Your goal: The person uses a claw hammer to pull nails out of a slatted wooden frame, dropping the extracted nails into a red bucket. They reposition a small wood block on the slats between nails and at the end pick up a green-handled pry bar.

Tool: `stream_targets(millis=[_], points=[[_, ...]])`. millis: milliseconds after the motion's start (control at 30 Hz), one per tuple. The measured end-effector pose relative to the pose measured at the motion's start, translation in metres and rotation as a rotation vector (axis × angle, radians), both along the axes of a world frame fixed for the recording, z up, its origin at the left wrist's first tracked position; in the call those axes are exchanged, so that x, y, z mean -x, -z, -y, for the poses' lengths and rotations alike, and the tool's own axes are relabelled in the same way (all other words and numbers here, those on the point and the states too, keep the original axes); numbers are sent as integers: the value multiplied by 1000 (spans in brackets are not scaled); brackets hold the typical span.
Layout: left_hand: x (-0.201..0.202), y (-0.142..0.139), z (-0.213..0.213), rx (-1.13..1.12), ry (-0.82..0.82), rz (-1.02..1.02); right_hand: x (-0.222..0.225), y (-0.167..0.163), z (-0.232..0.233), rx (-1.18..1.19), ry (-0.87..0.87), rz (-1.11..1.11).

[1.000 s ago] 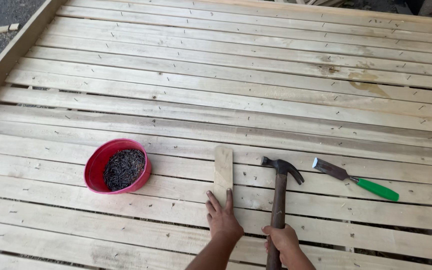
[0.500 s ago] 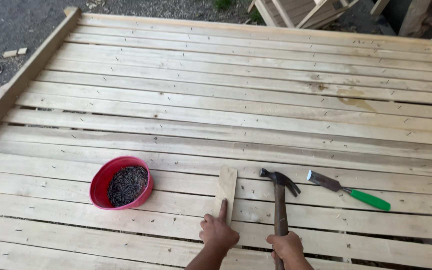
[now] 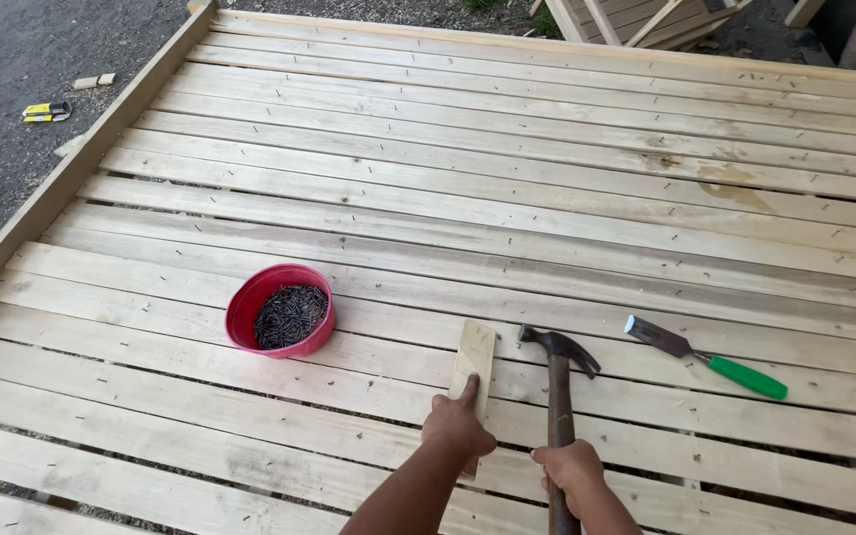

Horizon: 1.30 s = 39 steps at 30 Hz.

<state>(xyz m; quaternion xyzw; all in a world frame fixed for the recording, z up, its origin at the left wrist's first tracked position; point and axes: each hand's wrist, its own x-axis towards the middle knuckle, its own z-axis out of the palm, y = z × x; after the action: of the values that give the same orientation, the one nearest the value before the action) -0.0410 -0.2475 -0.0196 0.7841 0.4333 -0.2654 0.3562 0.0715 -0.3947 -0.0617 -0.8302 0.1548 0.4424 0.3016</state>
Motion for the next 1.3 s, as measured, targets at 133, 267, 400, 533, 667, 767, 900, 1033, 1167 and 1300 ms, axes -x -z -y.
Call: stream_targets(millis=[133, 267, 400, 533, 667, 767, 900, 1033, 1167, 1300], points=[[18, -3, 43, 10, 33, -46, 21, -7, 43, -41, -113, 83], [45, -7, 74, -1, 53, -57, 32, -1, 66, -59, -150, 76], [63, -7, 97, 1, 29, -41, 55, 7, 88, -134, -153, 99], [74, 1, 108, 10, 21, -31, 70, 7, 98, -77, -212, 151], [79, 17, 111, 26, -8, 8, 89, 12, 106, -73, -205, 161], [78, 29, 109, -5, -5, 36, 100, 26, 102, -56, -175, 187], [82, 30, 110, 16, -34, 26, 112, 40, 103, -32, -179, 193], [93, 14, 119, 30, 52, -10, 117, 46, 106, -69, -209, 222], [111, -7, 127, 30, 188, -53, 115, 42, 108, 49, -269, 293], [124, -22, 127, 7, 269, -65, 114, 34, 108, 55, -293, 325]])
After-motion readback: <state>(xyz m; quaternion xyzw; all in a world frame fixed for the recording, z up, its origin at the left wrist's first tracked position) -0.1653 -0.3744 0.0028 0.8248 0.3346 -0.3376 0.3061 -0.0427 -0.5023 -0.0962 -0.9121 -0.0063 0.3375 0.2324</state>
